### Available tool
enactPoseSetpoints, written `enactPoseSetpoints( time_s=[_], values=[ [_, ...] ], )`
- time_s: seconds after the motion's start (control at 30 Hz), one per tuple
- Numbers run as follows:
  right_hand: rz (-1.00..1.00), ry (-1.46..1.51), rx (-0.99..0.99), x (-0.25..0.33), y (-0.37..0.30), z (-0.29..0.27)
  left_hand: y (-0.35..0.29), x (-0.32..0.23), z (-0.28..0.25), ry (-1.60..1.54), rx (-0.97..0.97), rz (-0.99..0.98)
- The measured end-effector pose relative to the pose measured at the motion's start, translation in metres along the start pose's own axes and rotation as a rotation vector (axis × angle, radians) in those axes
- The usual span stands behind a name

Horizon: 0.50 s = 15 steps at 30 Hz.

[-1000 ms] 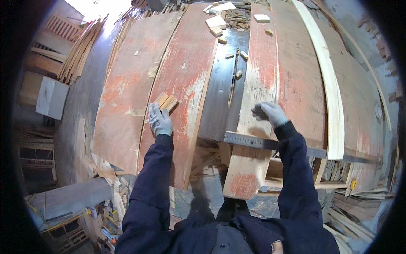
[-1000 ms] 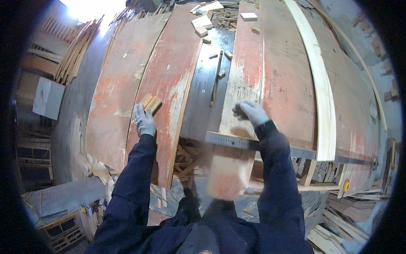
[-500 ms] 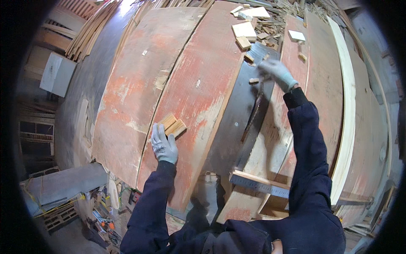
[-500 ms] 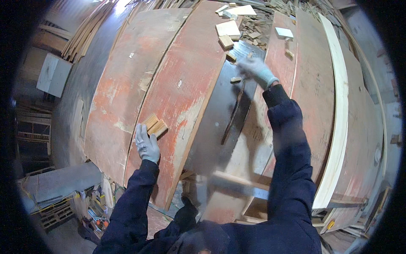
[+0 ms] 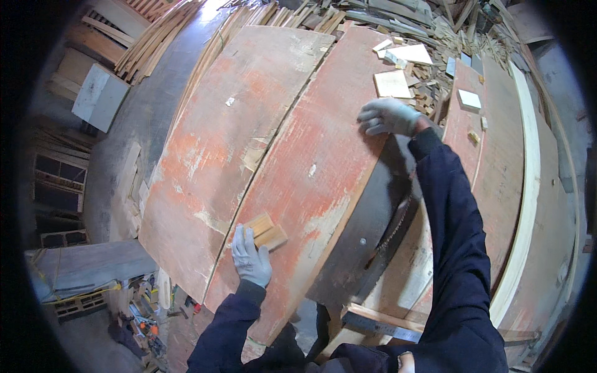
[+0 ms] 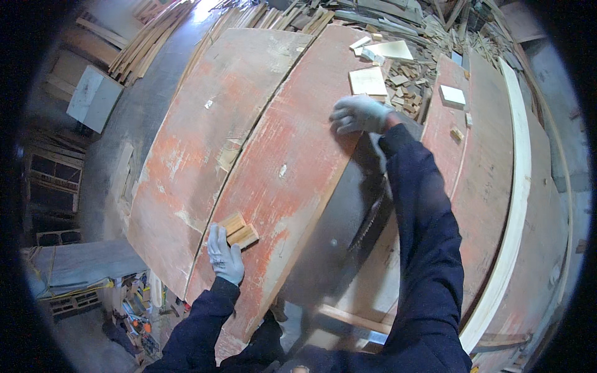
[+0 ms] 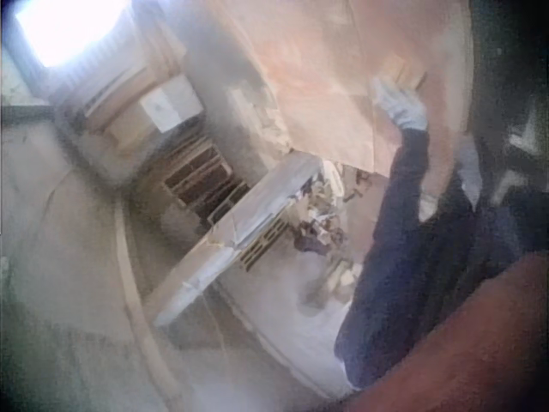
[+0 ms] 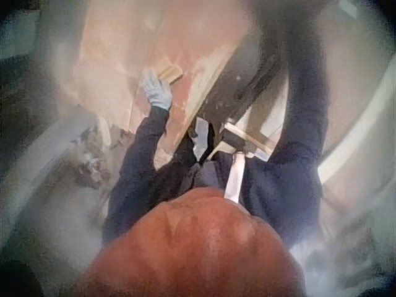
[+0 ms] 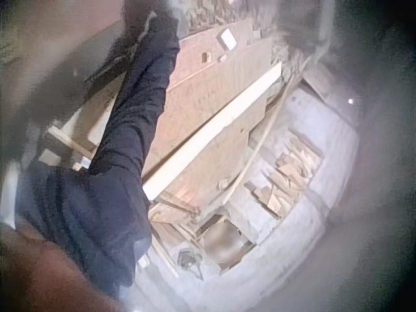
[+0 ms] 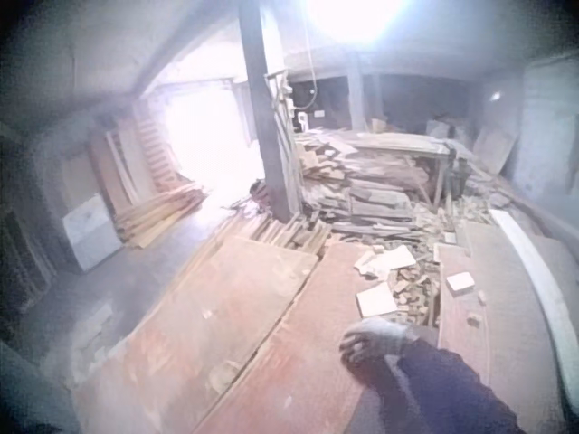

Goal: The person uses a nail gun to fasten wooden strips to a frame on the floor, then uses a hammer to adjust the frame. They gather small wood pieces, place them on a table saw, and cut them into smaller pieces, stacking the cut pieces on the table.

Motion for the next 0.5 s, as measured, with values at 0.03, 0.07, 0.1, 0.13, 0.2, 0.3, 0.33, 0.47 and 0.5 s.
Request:
enactPoseSetpoints(
  time_s=[0.03, 0.07, 0.1, 0.13, 0.2, 0.3, 0.33, 0.47, 0.5],
  values=[
    [-0.106, 0.152, -0.154, 0.008, 0.001, -0.026, 0.001, 0.0, 0.0, 0.003, 0.007, -0.001],
    [-0.216, 0.13, -0.229, 0.028, -0.002, -0.055, 0.001, 0.0, 0.0, 0.002, 0.015, 0.006],
    [-0.306, -0.227, -0.699, 0.055, -0.026, -0.098, 0.002, -0.001, -0.001, -0.011, 0.003, 0.023],
    [-0.178, -0.938, -1.098, 0.089, -0.057, -0.12, 0.002, 0.0, 0.0, -0.003, 0.015, 0.009],
    [0.081, -1.235, -1.346, 0.104, -0.096, -0.152, 0.003, -0.002, -0.001, 0.0, -0.009, 0.023],
    [-0.119, -1.144, -1.373, 0.087, -0.139, -0.152, 0.002, -0.001, 0.001, 0.013, 0.005, -0.007],
    [-0.154, -1.19, -1.299, 0.079, -0.142, -0.137, 0.001, -0.001, 0.001, 0.034, 0.009, -0.012],
    [-0.205, -0.964, -0.973, 0.045, -0.134, -0.052, 0.001, 0.003, 0.002, 0.037, 0.027, -0.031],
    [-0.194, -1.006, -0.83, 0.036, -0.119, -0.019, 0.001, 0.003, 0.002, 0.016, 0.016, -0.02]
  ],
)
Point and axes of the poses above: each hand's wrist, its own y-axis towards the middle knuckle, its own z-axis out of the palm, x = y × z, the point moved 6 cm from there along y, towards the middle knuckle, and after that the axes turned 12 degrees about x, right-handed, at the moved point
